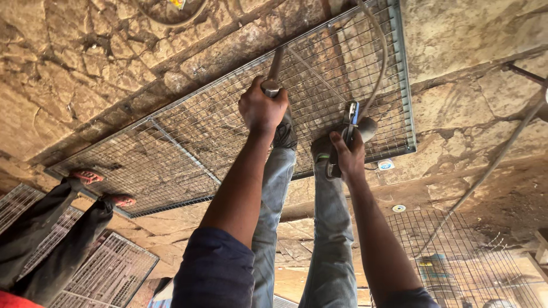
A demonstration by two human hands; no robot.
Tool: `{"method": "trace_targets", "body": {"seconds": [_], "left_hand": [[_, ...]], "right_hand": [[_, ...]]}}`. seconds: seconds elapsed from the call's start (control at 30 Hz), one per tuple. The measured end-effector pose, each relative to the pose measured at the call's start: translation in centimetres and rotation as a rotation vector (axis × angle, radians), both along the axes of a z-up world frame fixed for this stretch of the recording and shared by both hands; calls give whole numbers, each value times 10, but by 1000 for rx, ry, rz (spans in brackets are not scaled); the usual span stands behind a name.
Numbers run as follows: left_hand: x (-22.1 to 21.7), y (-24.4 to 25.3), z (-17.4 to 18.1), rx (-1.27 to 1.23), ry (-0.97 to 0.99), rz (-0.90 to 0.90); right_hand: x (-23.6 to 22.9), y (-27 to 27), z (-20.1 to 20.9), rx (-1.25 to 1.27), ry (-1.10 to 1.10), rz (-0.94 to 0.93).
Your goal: The person welds a metal mesh screen to a rectangular metal frame using a welding tool and electrode.
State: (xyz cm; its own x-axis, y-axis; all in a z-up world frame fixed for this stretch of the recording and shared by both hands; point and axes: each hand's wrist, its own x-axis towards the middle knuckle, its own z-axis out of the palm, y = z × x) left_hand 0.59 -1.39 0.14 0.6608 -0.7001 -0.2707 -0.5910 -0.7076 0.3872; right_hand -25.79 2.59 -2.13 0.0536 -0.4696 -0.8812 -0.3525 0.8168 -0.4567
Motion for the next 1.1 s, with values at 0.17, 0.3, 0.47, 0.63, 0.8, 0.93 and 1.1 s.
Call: {"method": "trace_targets", "body": {"seconds": [0.17,0.3,0.47,0.63,0.8,0.93,1.1], "left_hand": [[1,-1,4,-1,-51,-24],[5,-1,5,33,-25,13],[8,-2,5,105,62,48],[7,-2,7,101,-19,22],[6,0,8,90,-31,10],[7,-6,4,156,19,32],[8,-8,4,96,-28,28]], "right_hand": [[-10,-18,14,-8,149,187],[-30,-34,37,-224,210,141],[-81,-105,65,-1019,445,557],[-108,-192,79,-1025,559,932],[-111,-228,76,-951,493,974],[-116,-251,66,-986,354,978],[-99,-268,78,-962,451,1104]]}}
